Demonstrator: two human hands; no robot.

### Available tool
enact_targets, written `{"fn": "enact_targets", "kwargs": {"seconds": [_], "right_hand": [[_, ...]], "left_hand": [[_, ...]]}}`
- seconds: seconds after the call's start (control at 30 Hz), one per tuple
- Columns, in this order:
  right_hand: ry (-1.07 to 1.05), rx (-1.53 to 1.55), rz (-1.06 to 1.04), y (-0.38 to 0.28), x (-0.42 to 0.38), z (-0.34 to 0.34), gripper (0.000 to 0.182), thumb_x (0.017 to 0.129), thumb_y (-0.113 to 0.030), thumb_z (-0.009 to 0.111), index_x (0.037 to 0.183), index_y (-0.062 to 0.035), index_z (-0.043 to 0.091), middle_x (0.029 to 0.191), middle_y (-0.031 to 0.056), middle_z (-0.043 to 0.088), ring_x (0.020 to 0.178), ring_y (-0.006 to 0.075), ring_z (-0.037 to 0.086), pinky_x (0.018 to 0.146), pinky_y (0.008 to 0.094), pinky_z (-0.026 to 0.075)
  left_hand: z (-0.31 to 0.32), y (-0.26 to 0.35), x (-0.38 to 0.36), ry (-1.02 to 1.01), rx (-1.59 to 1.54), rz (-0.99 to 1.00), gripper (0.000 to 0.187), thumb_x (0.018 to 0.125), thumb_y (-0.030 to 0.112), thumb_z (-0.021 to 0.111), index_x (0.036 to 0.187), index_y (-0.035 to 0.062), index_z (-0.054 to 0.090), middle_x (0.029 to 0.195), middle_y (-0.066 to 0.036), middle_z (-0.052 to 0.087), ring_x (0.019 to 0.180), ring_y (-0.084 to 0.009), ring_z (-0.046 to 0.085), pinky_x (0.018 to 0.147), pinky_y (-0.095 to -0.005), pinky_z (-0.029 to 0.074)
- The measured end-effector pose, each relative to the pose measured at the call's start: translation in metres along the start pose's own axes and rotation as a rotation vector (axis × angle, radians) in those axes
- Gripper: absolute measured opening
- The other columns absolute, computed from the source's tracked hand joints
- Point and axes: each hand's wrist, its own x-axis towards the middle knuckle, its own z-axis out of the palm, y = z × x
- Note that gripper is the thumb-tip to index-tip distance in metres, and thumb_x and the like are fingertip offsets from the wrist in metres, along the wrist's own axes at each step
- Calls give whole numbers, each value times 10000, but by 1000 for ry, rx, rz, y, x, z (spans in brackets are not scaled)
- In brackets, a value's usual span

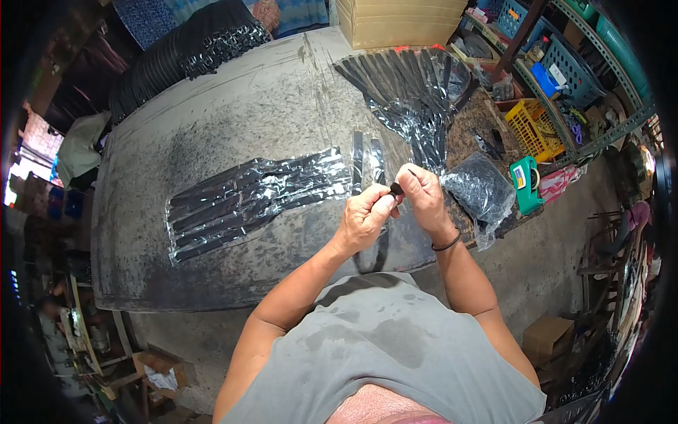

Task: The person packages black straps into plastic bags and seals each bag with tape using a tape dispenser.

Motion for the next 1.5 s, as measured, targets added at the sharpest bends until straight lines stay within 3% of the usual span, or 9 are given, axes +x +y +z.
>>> {"fn": "enact_targets", "kwargs": {"seconds": [0.13, 0.23, 0.63, 0.9, 1.0, 1.1, 1.17, 1.2, 1.5], "right_hand": [[89, -634, -296, -9, 0, 6, 264, 939, -203, 561, 779, 6, 551, 677, 113, 508, 613, 250, 520, 564, 351, 401], [118, -686, -417, -10, 1, 9, 258, 936, -177, 562, 757, 7, 545, 679, 129, 501, 593, 284, 506, 545, 347, 393], [192, -208, 32, -14, 11, -1, 311, 958, -227, 530, 705, -48, 539, 562, -21, 486, 503, 58, 443, 457, 239, 342], [269, -347, -19, 10, -16, 3, 271, 947, -217, 506, 800, 4, 563, 619, 103, 514, 519, 201, 512, 515, 328, 410], [-121, -740, 5, -31, 0, -17, 239, 908, -191, 540, 814, 28, 564, 732, 219, 543, 599, 348, 525, 573, 389, 423], [-221, -603, 207, -40, 6, -23, 246, 917, -199, 526, 829, 27, 564, 672, 167, 528, 577, 316, 485, 559, 372, 408], [25, -726, -263, -10, -7, -5, 231, 928, -186, 507, 852, 26, 558, 657, 147, 507, 576, 306, 473, 560, 370, 402], [126, -490, 99, -12, -16, 4, 210, 926, -172, 508, 863, 25, 548, 673, 158, 503, 597, 310, 476, 572, 369, 403], [-107, -643, -3, -38, -1, -13, 233, 920, -165, 534, 787, 27, 531, 662, 168, 481, 564, 299, 424, 549, 370, 386]], "left_hand": [[-6, -9, 2, 45, 48, -60, 167, 917, 135, 528, 816, 20, 593, 633, -19, 595, 567, -80, 551, 532, -244, 453], [-8, -4, 4, 27, 29, -96, 117, 902, 122, 571, 873, 13, 603, 671, -27, 603, 616, -79, 567, 556, -241, 462], [-16, 5, 19, 106, 729, 549, 311, 795, 143, 730, 1028, -27, 613, 808, -156, 645, 681, -295, 644, 612, -341, 519], [-22, 7, 18, 30, 772, 498, 210, 787, 142, 712, 918, 16, 606, 783, -114, 628, 663, -282, 624, 571, -351, 501], [-22, -5, 12, -43, 772, 577, 203, 783, 141, 712, 905, 25, 598, 753, -108, 611, 643, -278, 614, 548, -359, 484], [-19, -2, 12, -33, 735, 559, 217, 771, 93, 719, 927, -14, 612, 740, -136, 619, 611, -291, 604, 544, -347, 486], [-24, 3, 17, -1, 755, 541, 207, 773, 86, 715, 924, -12, 612, 740, -135, 616, 614, -294, 605, 551, -346, 488], [-26, 4, 18, -1, 768, 536, 205, 774, 85, 713, 926, -9, 613, 743, -134, 615, 616, -294, 607, 554, -346, 490], [-22, 6, 21, 60, 777, 625, 184, 777, 132, 709, 899, 50, 599, 712, -85, 575, 603, -266, 597, 505, -347, 472]]}}
